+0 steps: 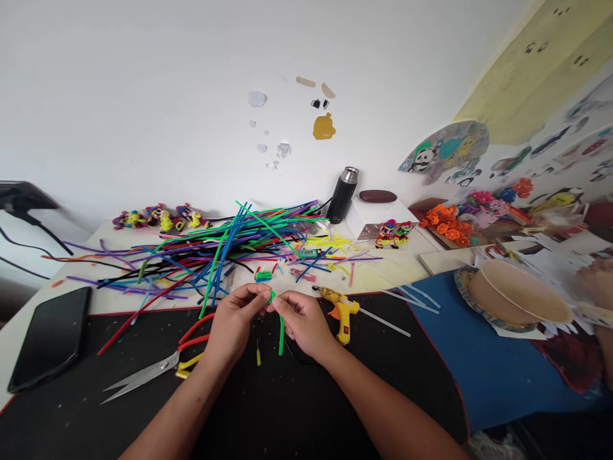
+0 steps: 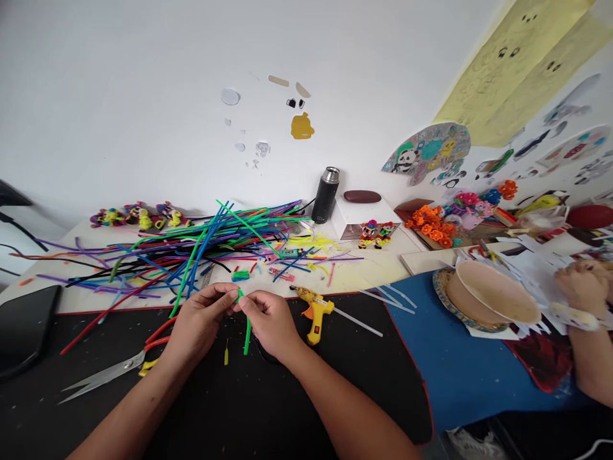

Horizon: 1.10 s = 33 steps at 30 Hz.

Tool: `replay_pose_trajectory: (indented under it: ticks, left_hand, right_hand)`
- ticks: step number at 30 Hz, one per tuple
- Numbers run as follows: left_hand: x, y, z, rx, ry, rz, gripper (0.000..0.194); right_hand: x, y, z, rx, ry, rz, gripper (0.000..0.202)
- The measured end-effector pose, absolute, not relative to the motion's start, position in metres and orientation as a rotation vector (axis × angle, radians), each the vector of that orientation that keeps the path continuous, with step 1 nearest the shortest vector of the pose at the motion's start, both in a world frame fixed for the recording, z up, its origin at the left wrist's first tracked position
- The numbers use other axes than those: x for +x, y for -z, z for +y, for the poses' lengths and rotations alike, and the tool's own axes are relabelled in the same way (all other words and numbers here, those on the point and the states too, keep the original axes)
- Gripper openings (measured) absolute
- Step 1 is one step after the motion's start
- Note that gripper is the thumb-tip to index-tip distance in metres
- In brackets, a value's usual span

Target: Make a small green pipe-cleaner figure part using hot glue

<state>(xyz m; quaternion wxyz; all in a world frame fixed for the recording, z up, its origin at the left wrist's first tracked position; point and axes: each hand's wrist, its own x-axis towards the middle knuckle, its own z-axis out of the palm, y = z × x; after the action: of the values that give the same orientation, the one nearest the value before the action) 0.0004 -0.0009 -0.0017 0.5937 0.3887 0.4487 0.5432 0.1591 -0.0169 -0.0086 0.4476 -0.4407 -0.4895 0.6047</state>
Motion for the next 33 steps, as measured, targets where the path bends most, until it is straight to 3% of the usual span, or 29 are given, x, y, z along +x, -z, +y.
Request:
replay_pose_trajectory:
  ticks: [15, 26, 33]
  left_hand:
    - [-0.002, -0.001, -0.001, 1.113, -1.233, 1.119, 0.027]
    - [-0.004, -0.006, 0.000, 0.928, -1.101, 0.980, 0.045]
    - [-0.012, -0.003, 0.002, 1.074, -1.013, 1.007, 0.035]
  right_hand:
    - [0.161, 0.008, -0.018, -1.136, -1.418, -1.190, 0.046]
    - [0.164, 0.009, -0.018, -1.184, -1.342, -1.202, 0.033]
    - [0.165, 0.010, -0.020, -1.216, -1.321, -1.244, 0.032]
